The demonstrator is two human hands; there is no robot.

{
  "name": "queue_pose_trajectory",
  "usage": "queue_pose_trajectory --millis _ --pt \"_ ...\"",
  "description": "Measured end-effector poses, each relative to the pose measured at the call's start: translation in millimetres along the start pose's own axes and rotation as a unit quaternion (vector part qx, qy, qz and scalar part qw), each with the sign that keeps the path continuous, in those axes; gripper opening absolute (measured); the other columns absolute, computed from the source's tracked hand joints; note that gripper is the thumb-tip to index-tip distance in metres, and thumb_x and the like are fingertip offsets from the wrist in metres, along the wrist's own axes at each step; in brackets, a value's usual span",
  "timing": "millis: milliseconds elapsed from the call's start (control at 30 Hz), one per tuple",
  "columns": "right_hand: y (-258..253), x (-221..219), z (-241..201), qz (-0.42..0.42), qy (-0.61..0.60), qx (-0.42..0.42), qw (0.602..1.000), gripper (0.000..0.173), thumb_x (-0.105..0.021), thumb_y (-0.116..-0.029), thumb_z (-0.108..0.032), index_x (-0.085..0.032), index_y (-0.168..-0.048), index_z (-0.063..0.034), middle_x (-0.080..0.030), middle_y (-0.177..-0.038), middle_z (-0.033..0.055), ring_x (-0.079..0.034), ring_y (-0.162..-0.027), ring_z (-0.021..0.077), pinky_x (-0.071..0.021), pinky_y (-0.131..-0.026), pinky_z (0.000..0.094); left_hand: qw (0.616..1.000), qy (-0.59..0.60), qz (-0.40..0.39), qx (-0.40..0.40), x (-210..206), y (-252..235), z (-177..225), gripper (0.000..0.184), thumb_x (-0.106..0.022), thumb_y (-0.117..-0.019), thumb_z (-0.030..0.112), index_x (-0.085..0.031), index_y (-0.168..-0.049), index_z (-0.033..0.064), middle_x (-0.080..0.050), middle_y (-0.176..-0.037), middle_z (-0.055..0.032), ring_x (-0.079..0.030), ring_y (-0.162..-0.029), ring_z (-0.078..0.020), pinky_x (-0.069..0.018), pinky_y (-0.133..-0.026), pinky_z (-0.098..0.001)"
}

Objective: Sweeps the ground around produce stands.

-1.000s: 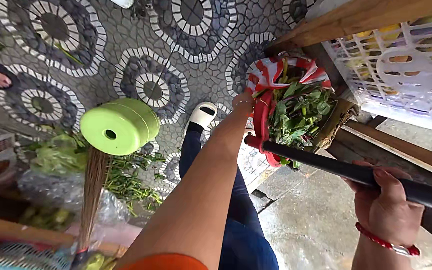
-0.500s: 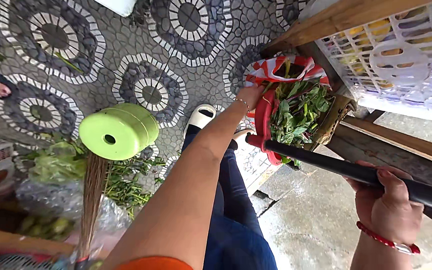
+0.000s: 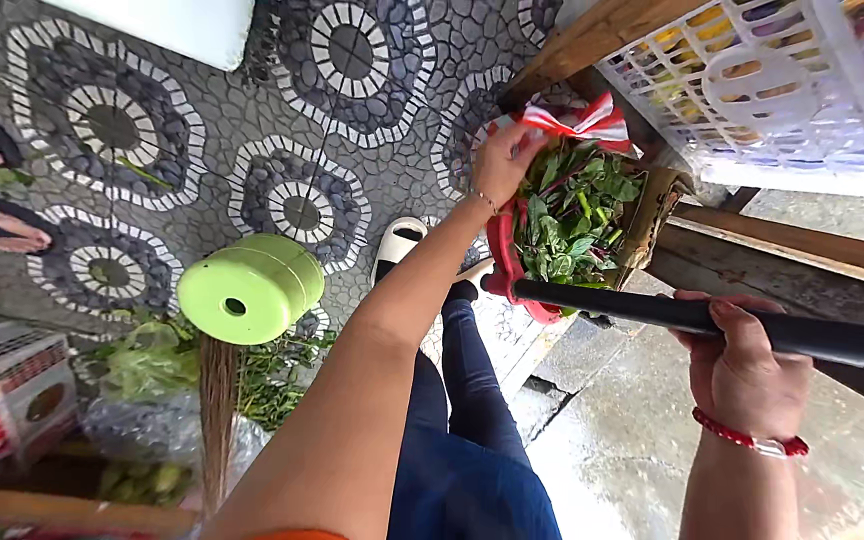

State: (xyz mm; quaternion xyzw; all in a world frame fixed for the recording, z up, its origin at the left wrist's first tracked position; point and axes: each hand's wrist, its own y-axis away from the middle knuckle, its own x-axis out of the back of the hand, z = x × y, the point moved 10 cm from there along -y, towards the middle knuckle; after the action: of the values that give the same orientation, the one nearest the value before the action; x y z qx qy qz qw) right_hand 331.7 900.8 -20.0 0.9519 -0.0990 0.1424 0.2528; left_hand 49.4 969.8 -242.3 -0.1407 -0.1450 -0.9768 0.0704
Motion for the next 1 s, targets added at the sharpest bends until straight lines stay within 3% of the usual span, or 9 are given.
queue_pose_trajectory --millis 167,267,400,500,567,667,767,867,1000 --pt "-11.1 -40.8 -16.8 -0.025 -0.129 0.020 0.991 0.024 -0.048 -0.0874 0.007 -0.060 -0.085 -0.0131 -0.072 -0.080 0.0035 -0.073 -0.080 0.0189 -0.0628 -0.081 0.0406 0.987 -0.071 -0.127 -0.070 -11.8 31.2 32.3 0.043 -0.052 -0.1040 0.009 -0.056 -0.147 0.0077 -0.068 -0.132 -0.0179 -0.067 -0.120 -0.0332 -0.0492 -0.107 -0.0525" --pt "-2.2 -55.2 -35.5 -0.024 -0.179 0.069 0.981 0.026 -0.049 -0.0837 0.009 -0.059 -0.084 -0.0146 -0.067 -0.072 0.0005 -0.070 -0.072 0.0172 -0.0626 -0.077 0.0416 0.970 -0.153 -0.191 -0.019 -8.7 33.0 42.3 0.062 -0.055 -0.1021 0.009 -0.032 -0.160 0.0076 -0.069 -0.118 -0.0255 -0.069 -0.104 -0.0433 -0.0525 -0.093 -0.0611" --pt "-6.9 -63.2 -4.2 -0.014 -0.154 0.045 0.987 0.025 -0.050 -0.0849 0.009 -0.059 -0.086 -0.0146 -0.069 -0.074 0.0000 -0.070 -0.070 0.0169 -0.0627 -0.073 0.0403 0.941 -0.234 -0.231 0.079 -0.7 31.7 23.7 0.078 -0.056 -0.0965 -0.002 -0.019 -0.164 0.0116 -0.060 -0.135 -0.0273 -0.064 -0.116 -0.0462 -0.0506 -0.097 -0.0620" --pt "-12.8 -65.6 -8.0 0.000 -0.137 0.039 0.990 0.023 -0.051 -0.0850 0.008 -0.057 -0.087 -0.0132 -0.067 -0.072 0.0002 -0.069 -0.067 0.0162 -0.0627 -0.070 0.0390 0.929 -0.299 -0.194 0.096 10.9 22.4 -1.3 0.075 -0.060 -0.0967 0.001 -0.025 -0.162 0.0088 -0.059 -0.134 -0.0307 -0.059 -0.123 -0.0488 -0.0482 -0.102 -0.0621" --pt "-10.0 -59.9 -7.4 0.000 -0.135 0.040 0.990 0.022 -0.051 -0.0848 0.009 -0.058 -0.087 -0.0127 -0.068 -0.072 0.0006 -0.069 -0.068 0.0163 -0.0628 -0.070 0.0390 0.940 -0.296 -0.137 0.101 21.0 24.9 -20.2 0.075 -0.068 -0.0935 0.009 -0.032 -0.159 0.0054 -0.057 -0.135 -0.0332 -0.054 -0.128 -0.0507 -0.0405 -0.107 -0.0647" --pt "-8.7 -54.6 -9.7 -0.013 -0.122 0.055 0.991 0.024 -0.049 -0.0846 0.009 -0.057 -0.087 -0.0129 -0.069 -0.072 0.0006 -0.070 -0.069 0.0157 -0.0627 -0.071 0.0372 0.944 -0.257 -0.066 0.195 33.3 31.7 -56.5 0.090 -0.079 -0.0870 0.026 -0.030 -0.160 0.0042 -0.050 -0.145 -0.0325 -0.049 -0.134 -0.0484 -0.0370 -0.110 -0.0653" --pt "-11.4 -56.9 -12.1 -0.044 -0.121 0.077 0.989 0.024 -0.047 -0.0843 0.009 -0.057 -0.085 -0.0128 -0.069 -0.070 0.0013 -0.070 -0.067 0.0164 -0.0626 -0.071 0.0375 0.927 -0.163 -0.079 0.328 17.6 45.5 -97.8 0.080 -0.071 -0.0928 0.035 -0.034 -0.157 0.0044 -0.051 -0.144 -0.0306 -0.053 -0.131 -0.0465 -0.0414 -0.106 -0.0660" --pt "-12.5 -57.8 -11.6 -0.045 -0.114 0.079 0.989 0.023 -0.046 -0.0849 0.008 -0.057 -0.084 -0.0131 -0.068 -0.069 0.0014 -0.070 -0.065 0.0169 -0.0625 -0.070 0.0375 0.893 -0.017 -0.094 0.441 -12.3 62.9 -130.9 0.055 -0.059 -0.1022 0.036 -0.055 -0.136 -0.0064 -0.060 -0.133 -0.0294 -0.058 -0.126 -0.0413 -0.0455 -0.105 -0.0588" --pt "-14.0 -58.3 -10.9 -0.020 -0.102 0.076 0.992 0.023 -0.042 -0.0875 0.008 -0.053 -0.086 -0.0126 -0.065 -0.065 0.0004 -0.069 -0.061 0.0166 -0.0632 -0.067 0.0375 0.884 -0.080 -0.143 0.438 -22.1 73.0 -141.1 0.048 -0.051 -0.1075 0.033 -0.062 -0.127 -0.0084 -0.060 -0.135 -0.0299 -0.056 -0.130 -0.0417 -0.0429 -0.109 -0.0578"
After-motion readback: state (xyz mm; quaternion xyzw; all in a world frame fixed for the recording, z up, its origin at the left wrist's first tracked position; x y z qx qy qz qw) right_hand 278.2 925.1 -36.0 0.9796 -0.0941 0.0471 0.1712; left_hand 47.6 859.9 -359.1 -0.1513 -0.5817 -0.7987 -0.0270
